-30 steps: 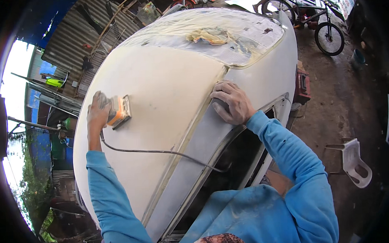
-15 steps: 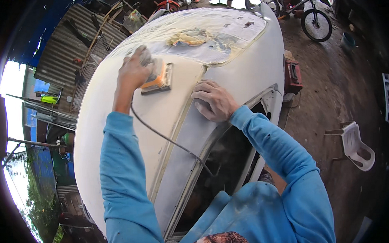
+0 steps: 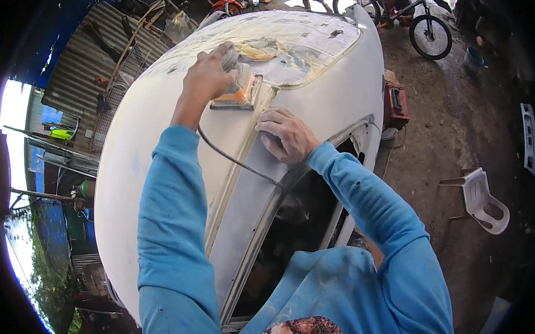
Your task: Sanding the roof of a white vehicle using a power sander.
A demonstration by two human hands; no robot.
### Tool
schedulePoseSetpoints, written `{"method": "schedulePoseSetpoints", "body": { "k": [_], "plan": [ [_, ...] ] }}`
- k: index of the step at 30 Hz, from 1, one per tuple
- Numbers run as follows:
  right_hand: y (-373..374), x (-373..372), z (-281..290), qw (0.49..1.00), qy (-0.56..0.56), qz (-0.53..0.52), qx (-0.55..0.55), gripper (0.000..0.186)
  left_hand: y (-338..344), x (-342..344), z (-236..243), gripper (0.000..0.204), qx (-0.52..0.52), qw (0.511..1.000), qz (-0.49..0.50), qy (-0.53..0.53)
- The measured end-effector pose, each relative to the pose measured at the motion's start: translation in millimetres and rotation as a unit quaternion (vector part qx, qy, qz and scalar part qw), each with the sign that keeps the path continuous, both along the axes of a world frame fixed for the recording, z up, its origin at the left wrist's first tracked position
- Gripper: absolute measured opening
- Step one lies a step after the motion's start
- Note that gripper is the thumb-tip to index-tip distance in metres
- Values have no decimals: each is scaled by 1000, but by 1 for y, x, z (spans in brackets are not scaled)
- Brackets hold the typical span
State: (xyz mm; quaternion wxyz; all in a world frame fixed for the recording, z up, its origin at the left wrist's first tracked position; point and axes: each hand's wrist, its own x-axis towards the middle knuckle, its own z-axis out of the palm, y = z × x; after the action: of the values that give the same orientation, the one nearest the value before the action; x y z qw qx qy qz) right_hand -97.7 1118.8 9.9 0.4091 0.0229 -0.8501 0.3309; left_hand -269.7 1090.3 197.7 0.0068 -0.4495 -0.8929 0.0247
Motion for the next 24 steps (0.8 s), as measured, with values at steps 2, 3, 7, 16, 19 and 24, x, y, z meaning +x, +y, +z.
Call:
{"method": "schedulePoseSetpoints", "body": {
  "k": [2,3,7,16,19,24],
  "plan": [
    [0,0,0,1000,8,1,-3,24,-20,5,0,73,-3,1000,-2,-1],
    [0,0,0,1000,4,-5,4,25,-32,8,1,74,1,1000,-5,-1],
    [2,0,1,1000,-3,-2,23,27,-104,25,4,74,47,999,-8,-18],
    [-4,-1,-1,1000,21,-9,4,26,-296,74,23,77,110,993,31,-10],
    [-6,0,-2,999,17,-21,-18,26,-309,78,23,78,111,993,28,-8],
    [-6,2,0,999,10,-33,-10,25,-251,68,12,76,125,992,-4,-22]
  ]
}}
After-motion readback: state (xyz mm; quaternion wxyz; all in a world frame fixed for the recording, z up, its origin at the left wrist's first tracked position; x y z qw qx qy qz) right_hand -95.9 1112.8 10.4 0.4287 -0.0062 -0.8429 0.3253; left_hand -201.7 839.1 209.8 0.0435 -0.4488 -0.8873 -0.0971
